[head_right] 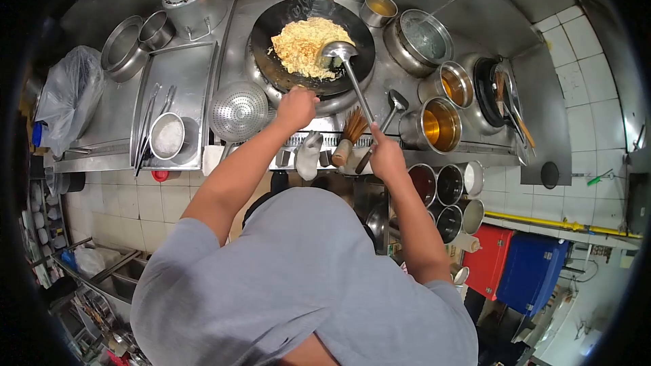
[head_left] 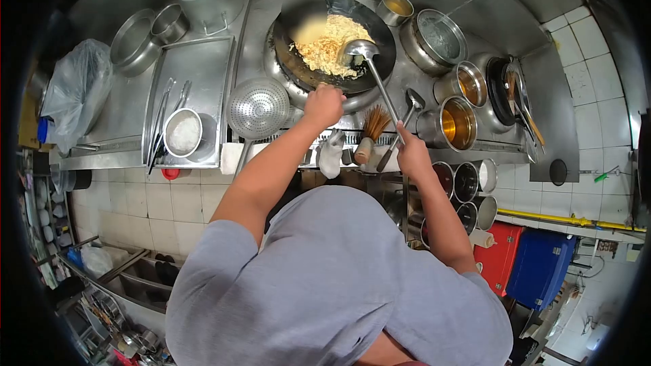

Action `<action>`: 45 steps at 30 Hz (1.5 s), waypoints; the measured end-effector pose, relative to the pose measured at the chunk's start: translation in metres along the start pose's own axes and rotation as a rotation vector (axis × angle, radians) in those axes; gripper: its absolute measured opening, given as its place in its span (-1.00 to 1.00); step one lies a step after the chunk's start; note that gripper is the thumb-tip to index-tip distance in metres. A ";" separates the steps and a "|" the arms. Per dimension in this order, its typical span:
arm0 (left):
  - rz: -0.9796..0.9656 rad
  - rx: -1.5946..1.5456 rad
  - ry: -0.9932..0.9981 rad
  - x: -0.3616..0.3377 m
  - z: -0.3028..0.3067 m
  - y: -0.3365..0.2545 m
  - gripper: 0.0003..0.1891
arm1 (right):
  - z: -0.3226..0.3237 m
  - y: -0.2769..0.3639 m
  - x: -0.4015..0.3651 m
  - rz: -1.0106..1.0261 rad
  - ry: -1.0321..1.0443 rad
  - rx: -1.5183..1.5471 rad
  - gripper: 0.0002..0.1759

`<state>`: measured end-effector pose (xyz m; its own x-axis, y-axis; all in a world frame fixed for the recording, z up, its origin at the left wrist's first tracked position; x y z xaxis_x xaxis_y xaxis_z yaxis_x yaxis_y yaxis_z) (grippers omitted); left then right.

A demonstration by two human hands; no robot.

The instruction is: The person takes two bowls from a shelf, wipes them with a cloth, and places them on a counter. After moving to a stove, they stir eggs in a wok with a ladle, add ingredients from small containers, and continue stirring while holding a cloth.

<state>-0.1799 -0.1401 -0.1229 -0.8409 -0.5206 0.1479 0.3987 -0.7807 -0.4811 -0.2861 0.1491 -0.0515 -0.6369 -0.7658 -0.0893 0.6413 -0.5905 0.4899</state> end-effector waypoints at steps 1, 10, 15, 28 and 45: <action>0.010 -0.017 0.001 -0.001 0.000 0.001 -0.71 | -0.002 -0.003 -0.003 -0.020 0.014 0.000 -0.25; -0.006 0.005 0.017 0.000 -0.007 -0.001 -0.76 | -0.005 0.018 0.015 -0.144 0.081 0.056 -0.26; 0.001 0.009 0.039 0.002 -0.002 0.003 -0.73 | 0.007 0.022 -0.032 -0.049 0.067 0.052 -0.27; 0.002 -0.001 -0.018 -0.010 -0.008 0.002 -0.73 | 0.022 0.041 -0.062 0.135 0.138 0.028 -0.23; -0.065 -0.015 0.004 0.007 -0.007 0.009 -0.73 | 0.009 -0.015 0.033 0.222 0.103 0.236 -0.27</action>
<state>-0.1852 -0.1482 -0.1321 -0.8662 -0.4677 0.1759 0.3380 -0.8077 -0.4831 -0.3206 0.1349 -0.0545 -0.4389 -0.8977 -0.0392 0.6351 -0.3408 0.6932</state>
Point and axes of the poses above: each hand's wrist, its own x-axis towards the middle knuckle, its own z-axis out of the back of the hand, y = z × x, the point moved 3 cm from there along x, towards the middle knuckle, and after that the axes turned 4 degrees about x, right-handed, at the moved point
